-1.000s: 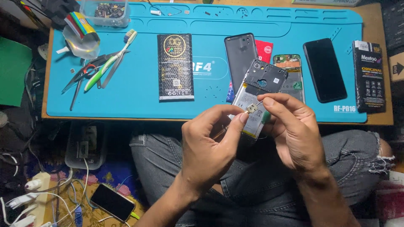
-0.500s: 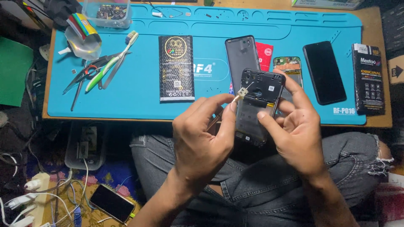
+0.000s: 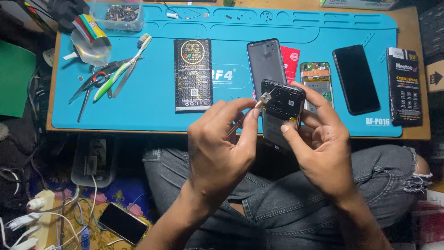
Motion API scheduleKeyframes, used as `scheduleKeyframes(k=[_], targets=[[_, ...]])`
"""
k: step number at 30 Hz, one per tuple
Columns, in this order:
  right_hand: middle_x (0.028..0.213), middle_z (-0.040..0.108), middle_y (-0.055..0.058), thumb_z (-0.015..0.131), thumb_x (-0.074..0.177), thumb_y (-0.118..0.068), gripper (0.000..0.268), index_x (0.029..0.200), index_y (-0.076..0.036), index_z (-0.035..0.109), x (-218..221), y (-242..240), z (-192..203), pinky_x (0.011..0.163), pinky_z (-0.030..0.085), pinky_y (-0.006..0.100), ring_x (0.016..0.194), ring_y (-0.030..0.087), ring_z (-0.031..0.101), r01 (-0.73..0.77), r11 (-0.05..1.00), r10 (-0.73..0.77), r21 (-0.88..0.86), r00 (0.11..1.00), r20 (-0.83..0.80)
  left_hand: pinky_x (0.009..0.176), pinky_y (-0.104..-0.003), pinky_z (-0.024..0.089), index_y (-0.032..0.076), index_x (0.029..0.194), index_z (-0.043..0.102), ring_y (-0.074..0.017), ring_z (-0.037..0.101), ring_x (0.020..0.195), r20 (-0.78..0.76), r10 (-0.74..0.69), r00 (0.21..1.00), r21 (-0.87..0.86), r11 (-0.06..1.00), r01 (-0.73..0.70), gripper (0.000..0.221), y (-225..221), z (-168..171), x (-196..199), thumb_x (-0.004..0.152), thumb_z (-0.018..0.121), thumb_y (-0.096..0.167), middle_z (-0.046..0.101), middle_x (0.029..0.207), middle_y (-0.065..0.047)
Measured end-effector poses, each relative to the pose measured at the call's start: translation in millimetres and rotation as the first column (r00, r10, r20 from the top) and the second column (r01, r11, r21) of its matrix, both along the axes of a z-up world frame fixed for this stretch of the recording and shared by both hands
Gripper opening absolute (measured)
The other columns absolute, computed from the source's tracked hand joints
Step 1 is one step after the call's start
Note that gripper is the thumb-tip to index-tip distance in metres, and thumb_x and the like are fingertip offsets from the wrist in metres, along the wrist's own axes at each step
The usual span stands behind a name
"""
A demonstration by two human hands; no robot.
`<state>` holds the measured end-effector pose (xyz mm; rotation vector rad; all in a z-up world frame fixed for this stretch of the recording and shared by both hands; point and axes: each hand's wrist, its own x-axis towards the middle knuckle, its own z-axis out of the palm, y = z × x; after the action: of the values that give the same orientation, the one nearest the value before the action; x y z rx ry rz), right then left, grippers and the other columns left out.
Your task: Reassembling the internal components of a mobile phone, specifically connecting the motherboard and battery ribbon cables.
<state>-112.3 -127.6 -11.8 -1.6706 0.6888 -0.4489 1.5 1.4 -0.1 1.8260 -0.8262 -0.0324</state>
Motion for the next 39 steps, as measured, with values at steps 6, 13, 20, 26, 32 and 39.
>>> scheduleKeyframes(k=[6,13,20,26,32,39], targets=[[0.139,0.074,0.015,0.064,0.098,0.006,0.062,0.157,-0.007,0.049,-1,-1,0,0.105,0.061,0.029,0.123,0.019,0.074,-0.029,0.997,0.029,-0.066,1.0,-0.01,0.055,-0.047,0.04,0.007,0.09,0.067,-0.0369,0.055,0.055,0.079,-0.061,0.995,0.145,0.988,0.049,0.024,1,-3,3,0.11,0.056,0.012,0.065,0.067,-0.012],[0.14,0.075,0.015,0.064,0.097,0.005,0.062,0.156,-0.009,0.05,-5,9,15,0.106,0.06,0.029,0.12,0.018,0.076,-0.034,0.997,0.032,-0.066,0.999,-0.031,0.063,-0.053,0.05,0.0,0.135,0.066,-0.0418,0.073,0.076,0.018,-0.035,0.999,0.222,0.974,0.03,0.042,11,4,2,0.106,0.062,0.03,0.078,0.091,-0.016],[0.137,0.078,0.013,0.065,0.095,0.004,0.064,0.155,-0.014,0.053,-21,35,39,0.103,0.063,0.032,0.118,0.02,0.079,-0.021,0.997,0.016,-0.081,0.998,-0.058,0.06,-0.051,0.045,0.008,0.11,0.061,-0.0382,0.064,0.067,0.135,-0.047,0.99,0.127,0.991,0.03,0.017,35,14,-14,0.105,0.068,0.022,0.069,0.08,-0.012],[0.133,0.08,0.011,0.063,0.092,0.007,0.067,0.154,-0.018,0.055,-44,63,66,0.089,0.068,0.034,0.11,0.021,0.081,-0.029,0.992,0.024,-0.121,0.999,-0.037,0.065,-0.051,0.053,0.007,0.118,0.069,-0.0423,0.072,0.08,0.151,-0.075,0.986,0.083,0.995,0.063,0.022,58,33,-29,0.1,0.067,0.019,0.076,0.096,-0.02],[0.145,0.075,0.014,0.067,0.091,0.005,0.071,0.155,-0.022,0.054,-73,83,79,0.089,0.068,0.033,0.116,0.023,0.08,-0.071,0.96,0.069,-0.27,0.997,-0.015,0.062,-0.044,0.054,0.007,0.106,0.074,-0.0319,0.075,0.07,0.211,-0.058,0.976,-0.027,0.997,0.066,0.018,76,43,-49,0.097,0.071,0.023,0.078,0.084,-0.013],[0.141,0.077,0.013,0.065,0.094,0.002,0.07,0.158,-0.024,0.052,-96,104,83,0.09,0.07,0.035,0.114,0.027,0.083,-0.05,0.934,0.055,-0.354,0.998,0.005,0.058,-0.04,0.053,0.01,0.103,0.075,-0.0234,0.071,0.062,0.225,-0.053,0.973,-0.074,0.995,0.071,0.012,91,52,-65,0.094,0.079,0.016,0.073,0.076,-0.007]])
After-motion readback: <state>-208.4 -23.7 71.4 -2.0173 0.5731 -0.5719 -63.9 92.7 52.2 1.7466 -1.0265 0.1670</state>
